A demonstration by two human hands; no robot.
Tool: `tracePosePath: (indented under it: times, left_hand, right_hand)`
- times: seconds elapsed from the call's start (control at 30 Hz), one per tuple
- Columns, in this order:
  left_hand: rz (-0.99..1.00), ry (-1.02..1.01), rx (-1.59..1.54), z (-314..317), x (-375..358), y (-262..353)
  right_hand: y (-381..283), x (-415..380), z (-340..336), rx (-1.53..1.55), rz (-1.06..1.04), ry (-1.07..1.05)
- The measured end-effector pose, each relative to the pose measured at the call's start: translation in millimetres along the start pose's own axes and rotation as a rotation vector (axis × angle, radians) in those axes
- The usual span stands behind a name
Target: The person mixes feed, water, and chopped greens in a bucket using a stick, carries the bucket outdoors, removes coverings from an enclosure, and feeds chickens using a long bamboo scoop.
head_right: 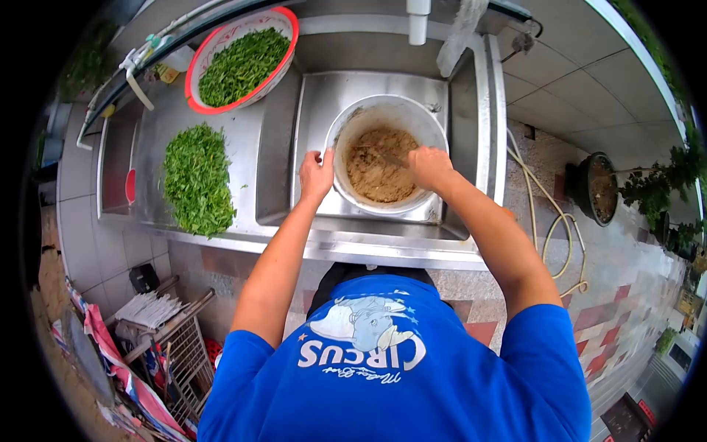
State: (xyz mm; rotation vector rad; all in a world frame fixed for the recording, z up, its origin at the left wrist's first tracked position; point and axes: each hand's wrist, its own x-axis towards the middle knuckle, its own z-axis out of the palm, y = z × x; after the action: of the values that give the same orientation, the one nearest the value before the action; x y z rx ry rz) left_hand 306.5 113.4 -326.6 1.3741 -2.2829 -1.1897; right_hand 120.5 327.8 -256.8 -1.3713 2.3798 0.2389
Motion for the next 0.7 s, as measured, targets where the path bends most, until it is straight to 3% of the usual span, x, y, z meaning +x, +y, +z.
tracePosePath:
  times: [0.1, 0.17, 0.23, 0.3, 0.37, 0.43, 0.5, 0.7]
  left_hand:
    - [0.0, -0.037, 0.012, 10, -11, 6]
    - [0.012, -0.008, 0.012, 20, -18, 5]
    - [0.01, -0.003, 0.107, 20, -25, 13]
    - [0.005, 0.007, 0.187, 19, -24, 22]
    - [0.001, 0.012, 0.187, 20, -22, 24]
    - [-0.007, 0.018, 0.187, 22, -21, 24]
    - [-0.027, 0.063, 0.149, 25, -26, 29]
    - [-0.005, 0.14, 0.099, 30, -32, 32]
  right_hand:
    - [10, -9, -74, 0.362, 0.204, 0.192]
    - [33, -2, -120, 0.576, 0.186, 0.435]
    - [49, 0, -181, 0.67, 0.28, 0.556]
    - [78, 23, -215, 0.686, 0.244, 0.869]
    - [80, 34, -267, 0.796, 0.3, 0.695]
    - [89, 74, -299, 0.568, 0.345, 0.809]
    - [78, 95, -325, 0.454, 0.262, 0.777]
    - [47, 144, -344, 0.197, 0.273, 0.745]
